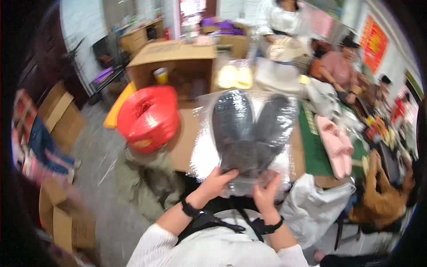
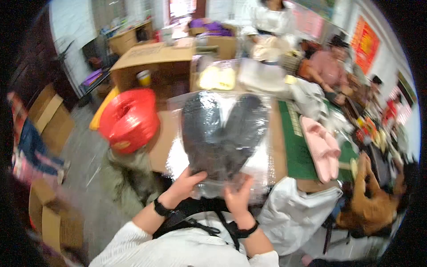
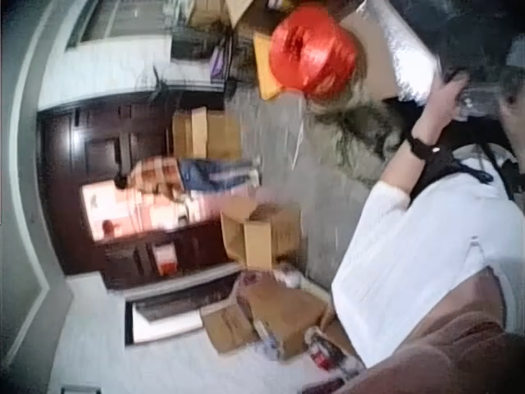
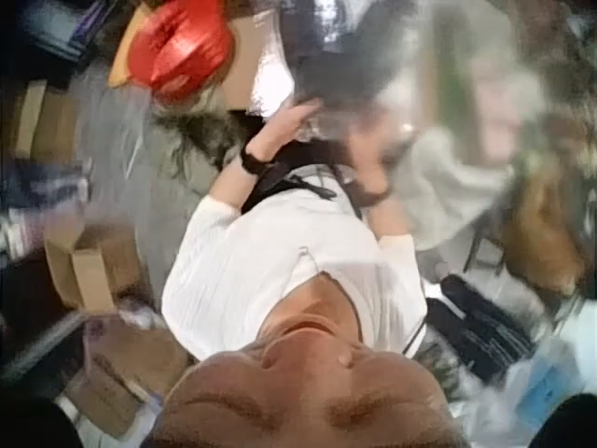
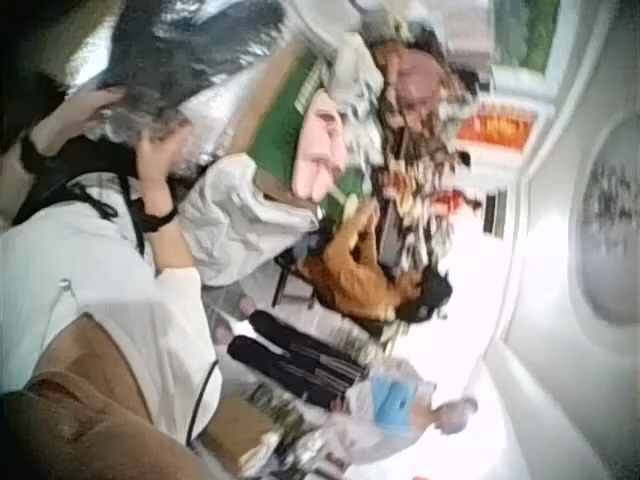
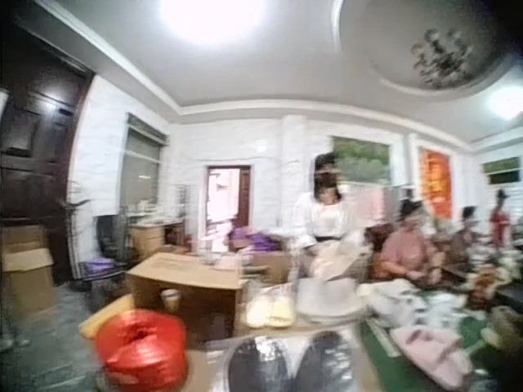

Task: The recorder is packing various colored foam slippers into individual plastic bags and arranging them on the table.

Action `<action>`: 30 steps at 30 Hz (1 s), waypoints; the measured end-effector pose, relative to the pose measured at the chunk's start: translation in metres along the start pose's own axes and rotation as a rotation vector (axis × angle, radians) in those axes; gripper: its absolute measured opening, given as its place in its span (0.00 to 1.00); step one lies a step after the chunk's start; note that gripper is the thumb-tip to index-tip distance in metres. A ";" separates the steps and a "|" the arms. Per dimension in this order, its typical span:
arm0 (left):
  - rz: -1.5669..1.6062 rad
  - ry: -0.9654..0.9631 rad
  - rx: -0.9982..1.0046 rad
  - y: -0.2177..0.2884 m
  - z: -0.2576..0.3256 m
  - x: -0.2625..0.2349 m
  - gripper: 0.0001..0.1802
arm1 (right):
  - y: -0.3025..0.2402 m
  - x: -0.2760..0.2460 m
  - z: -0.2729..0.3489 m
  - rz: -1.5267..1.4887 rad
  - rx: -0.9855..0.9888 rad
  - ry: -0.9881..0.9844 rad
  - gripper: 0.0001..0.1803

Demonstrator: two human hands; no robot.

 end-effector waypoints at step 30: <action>-0.661 0.732 -0.626 -0.048 0.145 -0.373 0.17 | -0.005 -0.004 -0.029 0.215 -0.113 -0.220 0.09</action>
Point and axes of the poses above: each hand's wrist, its own z-axis away from the middle knuckle, its own x-axis out of the palm, y = z × x, the point moved 6 cm from there along -z, towards the middle knuckle, and after that the axes turned 15 degrees about x, right-handed, at the moved point
